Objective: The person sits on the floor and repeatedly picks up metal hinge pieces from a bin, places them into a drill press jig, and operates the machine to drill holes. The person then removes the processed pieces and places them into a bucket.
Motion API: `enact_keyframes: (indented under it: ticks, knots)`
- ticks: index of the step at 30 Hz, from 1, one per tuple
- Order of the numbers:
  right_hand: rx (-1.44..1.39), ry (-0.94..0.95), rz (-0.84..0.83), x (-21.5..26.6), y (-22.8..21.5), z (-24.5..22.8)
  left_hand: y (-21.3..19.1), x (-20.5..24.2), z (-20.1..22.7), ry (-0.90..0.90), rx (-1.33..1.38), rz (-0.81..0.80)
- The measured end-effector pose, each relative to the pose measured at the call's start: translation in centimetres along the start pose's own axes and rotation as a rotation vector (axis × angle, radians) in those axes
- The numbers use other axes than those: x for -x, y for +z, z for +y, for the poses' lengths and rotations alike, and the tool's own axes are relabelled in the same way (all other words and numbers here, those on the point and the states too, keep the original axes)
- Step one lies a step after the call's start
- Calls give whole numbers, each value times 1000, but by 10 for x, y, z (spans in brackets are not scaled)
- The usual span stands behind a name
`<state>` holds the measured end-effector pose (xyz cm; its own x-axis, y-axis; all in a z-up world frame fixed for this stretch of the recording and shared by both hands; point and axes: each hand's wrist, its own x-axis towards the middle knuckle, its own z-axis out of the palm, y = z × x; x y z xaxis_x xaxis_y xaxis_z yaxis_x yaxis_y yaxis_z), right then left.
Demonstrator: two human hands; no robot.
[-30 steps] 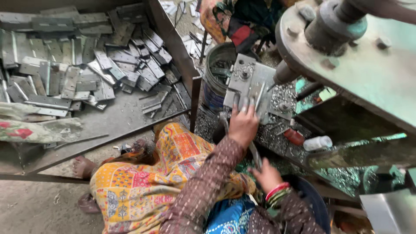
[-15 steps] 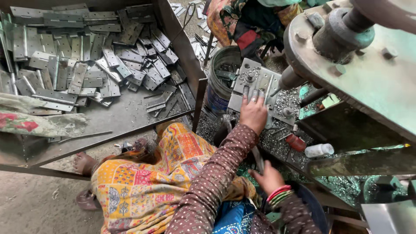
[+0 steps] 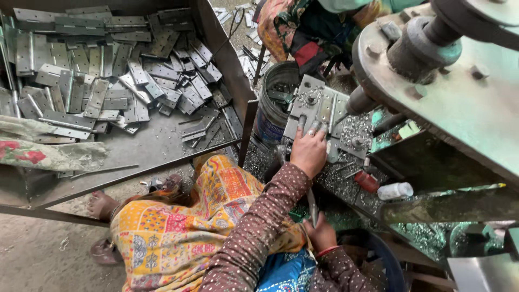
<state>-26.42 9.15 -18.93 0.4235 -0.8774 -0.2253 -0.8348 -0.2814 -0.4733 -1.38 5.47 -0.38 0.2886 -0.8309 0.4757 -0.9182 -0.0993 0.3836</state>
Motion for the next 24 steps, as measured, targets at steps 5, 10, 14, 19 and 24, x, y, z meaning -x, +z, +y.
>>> enact_keyframes:
  ticks: [5,10,14,19,24]
  knots:
    - [142,22,-57,-1,-10,-9,-11,7,1,41,-93,-47]
    - [133,-43,-128,-13,-32,-5,-14,10,-3,55,-16,-58]
    - [142,54,7,-3,3,3,-11,2,-8,12,-2,-184]
    - [116,-25,33,3,15,12,-6,4,-6,24,-38,-51]
    - [136,0,-133,-25,-44,-2,11,-16,-2,-88,-121,-100]
